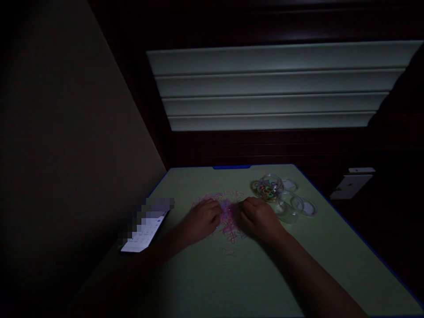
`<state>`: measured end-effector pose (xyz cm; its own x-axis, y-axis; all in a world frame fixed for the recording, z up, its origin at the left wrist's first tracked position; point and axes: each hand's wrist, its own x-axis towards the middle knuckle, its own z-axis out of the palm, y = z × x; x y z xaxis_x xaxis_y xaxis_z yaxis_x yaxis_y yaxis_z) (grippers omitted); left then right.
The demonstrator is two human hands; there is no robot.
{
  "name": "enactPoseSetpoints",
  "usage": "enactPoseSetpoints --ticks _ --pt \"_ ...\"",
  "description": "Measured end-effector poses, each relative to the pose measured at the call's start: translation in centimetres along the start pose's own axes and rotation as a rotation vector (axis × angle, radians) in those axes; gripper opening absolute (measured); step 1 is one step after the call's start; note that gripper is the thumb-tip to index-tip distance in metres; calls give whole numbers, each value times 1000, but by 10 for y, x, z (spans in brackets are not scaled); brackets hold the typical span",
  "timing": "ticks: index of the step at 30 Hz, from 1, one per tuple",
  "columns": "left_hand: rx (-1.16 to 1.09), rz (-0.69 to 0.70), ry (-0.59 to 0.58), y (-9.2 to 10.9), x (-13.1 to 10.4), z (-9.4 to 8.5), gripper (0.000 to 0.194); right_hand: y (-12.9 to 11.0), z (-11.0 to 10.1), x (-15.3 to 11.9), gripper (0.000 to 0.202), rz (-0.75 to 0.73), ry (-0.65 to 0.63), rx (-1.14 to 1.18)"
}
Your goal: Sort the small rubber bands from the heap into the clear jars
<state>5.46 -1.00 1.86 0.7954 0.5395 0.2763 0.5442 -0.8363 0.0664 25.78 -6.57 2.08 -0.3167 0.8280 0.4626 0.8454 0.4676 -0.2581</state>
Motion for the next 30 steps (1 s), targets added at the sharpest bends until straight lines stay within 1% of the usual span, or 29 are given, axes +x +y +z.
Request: enactPoseSetpoints --ticks 3,7,10,13,16,20,24,30 --pt "37 -31 -4 -4 -1 4 12 0 -5 0 19 11 12 -22" --pt "101 -85 12 -9 -6 3 14 -1 -11 0 19 15 43 -56" --pt "140 -124 7 -14 -7 1 15 0 -11 0 19 25 52 -60" --pt "148 -169 40 -15 -8 0 15 1 -8 1 19 27 25 -66" --pt "148 -121 58 -11 -9 -2 15 1 -4 2 18 28 -4 -72" --pt "191 1 -13 -3 -11 -2 12 0 -2 2 19 23 -2 -66" --pt "218 4 -50 -1 -10 3 8 -1 -1 2 17 17 16 -66" --pt "209 2 -55 -10 -9 9 11 4 0 2 18 20 13 -89"
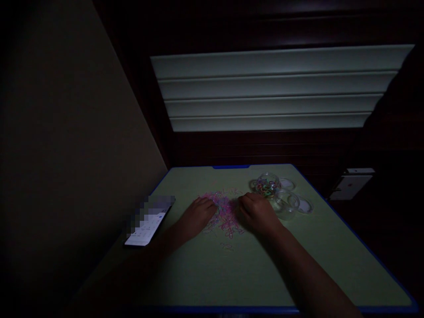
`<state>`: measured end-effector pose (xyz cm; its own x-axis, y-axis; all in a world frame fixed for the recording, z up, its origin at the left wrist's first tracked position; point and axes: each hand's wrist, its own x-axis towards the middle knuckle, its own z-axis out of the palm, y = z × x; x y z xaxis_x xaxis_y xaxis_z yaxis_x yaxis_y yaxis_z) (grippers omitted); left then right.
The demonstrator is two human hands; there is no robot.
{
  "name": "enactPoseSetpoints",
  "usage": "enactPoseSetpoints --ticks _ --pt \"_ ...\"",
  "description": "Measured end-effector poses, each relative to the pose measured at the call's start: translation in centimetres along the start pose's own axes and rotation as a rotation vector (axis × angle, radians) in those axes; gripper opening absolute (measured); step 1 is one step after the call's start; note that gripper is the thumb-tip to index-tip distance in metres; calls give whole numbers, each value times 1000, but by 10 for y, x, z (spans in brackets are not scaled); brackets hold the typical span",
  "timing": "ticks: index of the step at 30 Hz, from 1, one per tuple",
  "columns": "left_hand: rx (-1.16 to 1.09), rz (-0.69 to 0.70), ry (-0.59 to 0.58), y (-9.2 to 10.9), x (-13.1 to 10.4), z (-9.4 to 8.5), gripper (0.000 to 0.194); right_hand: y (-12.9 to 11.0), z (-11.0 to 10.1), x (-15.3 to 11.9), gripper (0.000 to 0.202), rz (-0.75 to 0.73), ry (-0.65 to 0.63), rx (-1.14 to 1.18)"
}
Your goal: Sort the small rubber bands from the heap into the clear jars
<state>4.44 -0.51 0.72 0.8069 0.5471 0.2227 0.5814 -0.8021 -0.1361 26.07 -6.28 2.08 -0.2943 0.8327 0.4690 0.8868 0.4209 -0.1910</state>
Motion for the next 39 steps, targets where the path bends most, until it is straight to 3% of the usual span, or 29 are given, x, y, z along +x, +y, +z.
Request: enactPoseSetpoints --ticks 17,24,35,39 --pt "-2 -38 33 -6 3 11 14 -3 -1 0 16 -15 7 -7" --pt "49 43 97 -4 2 0 16 -2 -5 0 18 -8 5 -2" --pt "1 -83 74 -14 -1 -6 15 -6 -6 0 18 -6 -5 -16" --pt "-33 -85 130 -12 -2 -10 16 -6 -5 0 18 -20 -19 -33"
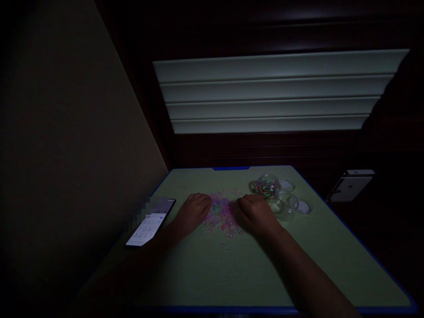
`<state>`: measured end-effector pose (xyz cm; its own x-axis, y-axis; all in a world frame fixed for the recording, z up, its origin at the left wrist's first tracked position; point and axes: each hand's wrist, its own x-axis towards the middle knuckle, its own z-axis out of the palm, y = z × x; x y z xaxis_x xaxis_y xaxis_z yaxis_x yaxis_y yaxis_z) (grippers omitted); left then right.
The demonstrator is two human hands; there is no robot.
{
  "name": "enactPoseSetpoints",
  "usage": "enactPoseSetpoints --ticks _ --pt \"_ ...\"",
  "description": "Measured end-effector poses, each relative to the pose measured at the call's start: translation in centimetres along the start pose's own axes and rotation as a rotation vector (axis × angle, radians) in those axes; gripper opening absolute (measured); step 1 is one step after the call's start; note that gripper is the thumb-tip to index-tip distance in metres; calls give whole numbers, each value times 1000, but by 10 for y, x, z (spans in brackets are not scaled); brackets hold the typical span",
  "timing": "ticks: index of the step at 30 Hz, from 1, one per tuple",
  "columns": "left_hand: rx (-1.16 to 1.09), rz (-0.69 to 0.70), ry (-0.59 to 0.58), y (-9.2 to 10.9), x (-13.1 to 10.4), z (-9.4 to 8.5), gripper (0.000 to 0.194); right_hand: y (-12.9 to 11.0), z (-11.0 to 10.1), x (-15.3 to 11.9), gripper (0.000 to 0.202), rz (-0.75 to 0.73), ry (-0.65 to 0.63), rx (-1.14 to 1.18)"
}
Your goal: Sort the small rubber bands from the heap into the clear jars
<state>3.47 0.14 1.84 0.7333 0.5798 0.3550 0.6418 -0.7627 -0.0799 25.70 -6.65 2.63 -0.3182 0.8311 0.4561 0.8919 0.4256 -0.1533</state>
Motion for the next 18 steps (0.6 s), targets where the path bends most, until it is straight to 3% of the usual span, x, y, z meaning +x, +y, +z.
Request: enactPoseSetpoints --ticks 8,13,18 --pt "-17 207 -35 18 -2 6 11 -7 -1 0 21 -3 -12 25" --pt "-87 147 -78 14 -3 17 11 -20 2 1 24 -58 -59 -5" --pt "-105 67 -67 8 -3 19 13 -18 9 1 23 -78 -79 -37"
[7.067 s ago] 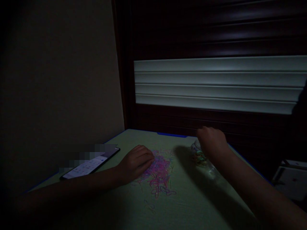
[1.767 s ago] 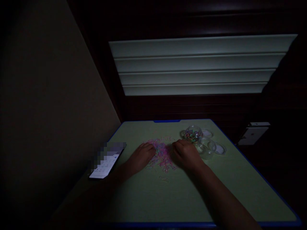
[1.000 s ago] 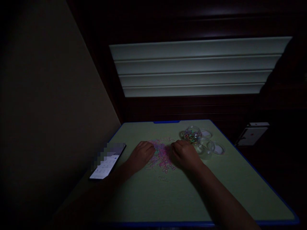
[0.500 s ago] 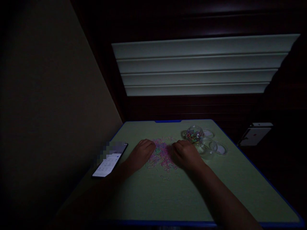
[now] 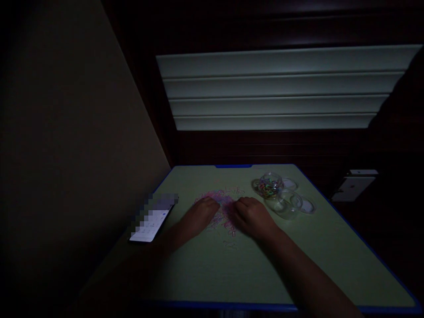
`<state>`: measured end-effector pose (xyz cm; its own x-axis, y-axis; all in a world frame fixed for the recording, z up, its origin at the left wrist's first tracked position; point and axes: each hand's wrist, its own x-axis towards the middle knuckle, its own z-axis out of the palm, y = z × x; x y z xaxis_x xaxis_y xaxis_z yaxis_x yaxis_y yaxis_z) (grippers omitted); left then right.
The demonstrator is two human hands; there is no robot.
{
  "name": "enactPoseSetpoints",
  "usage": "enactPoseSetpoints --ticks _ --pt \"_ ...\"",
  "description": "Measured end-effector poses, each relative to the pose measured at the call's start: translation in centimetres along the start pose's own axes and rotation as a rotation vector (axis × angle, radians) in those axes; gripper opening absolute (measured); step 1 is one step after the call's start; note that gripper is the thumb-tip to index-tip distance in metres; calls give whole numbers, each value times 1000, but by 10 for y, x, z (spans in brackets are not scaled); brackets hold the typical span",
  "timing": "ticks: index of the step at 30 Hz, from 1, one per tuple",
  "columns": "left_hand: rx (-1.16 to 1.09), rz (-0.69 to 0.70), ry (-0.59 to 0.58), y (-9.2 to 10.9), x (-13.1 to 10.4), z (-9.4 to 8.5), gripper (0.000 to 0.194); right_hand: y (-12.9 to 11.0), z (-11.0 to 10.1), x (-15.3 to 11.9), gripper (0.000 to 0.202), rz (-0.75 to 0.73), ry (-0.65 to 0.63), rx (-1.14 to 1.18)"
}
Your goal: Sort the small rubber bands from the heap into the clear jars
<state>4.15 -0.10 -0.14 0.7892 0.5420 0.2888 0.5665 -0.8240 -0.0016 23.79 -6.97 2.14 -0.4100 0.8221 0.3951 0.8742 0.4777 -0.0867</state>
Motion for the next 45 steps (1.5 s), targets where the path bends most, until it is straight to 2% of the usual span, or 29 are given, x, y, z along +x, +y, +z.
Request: enactPoseSetpoints --ticks 11,27,37,41,45 --pt "-37 -117 13 -5 -1 -5 17 10 3 -2 18 43 -16 1" --pt "126 -128 -23 -6 -1 -3 14 11 2 -2 19 49 -22 2" --pt "139 -98 1 2 -1 -12 16 10 2 -2 21 51 -2 10" --pt "41 -102 58 10 -1 -16 15 10 2 -2 19 52 23 40" --pt "-289 -135 182 20 0 -10 15 11 2 -3 18 55 34 73"
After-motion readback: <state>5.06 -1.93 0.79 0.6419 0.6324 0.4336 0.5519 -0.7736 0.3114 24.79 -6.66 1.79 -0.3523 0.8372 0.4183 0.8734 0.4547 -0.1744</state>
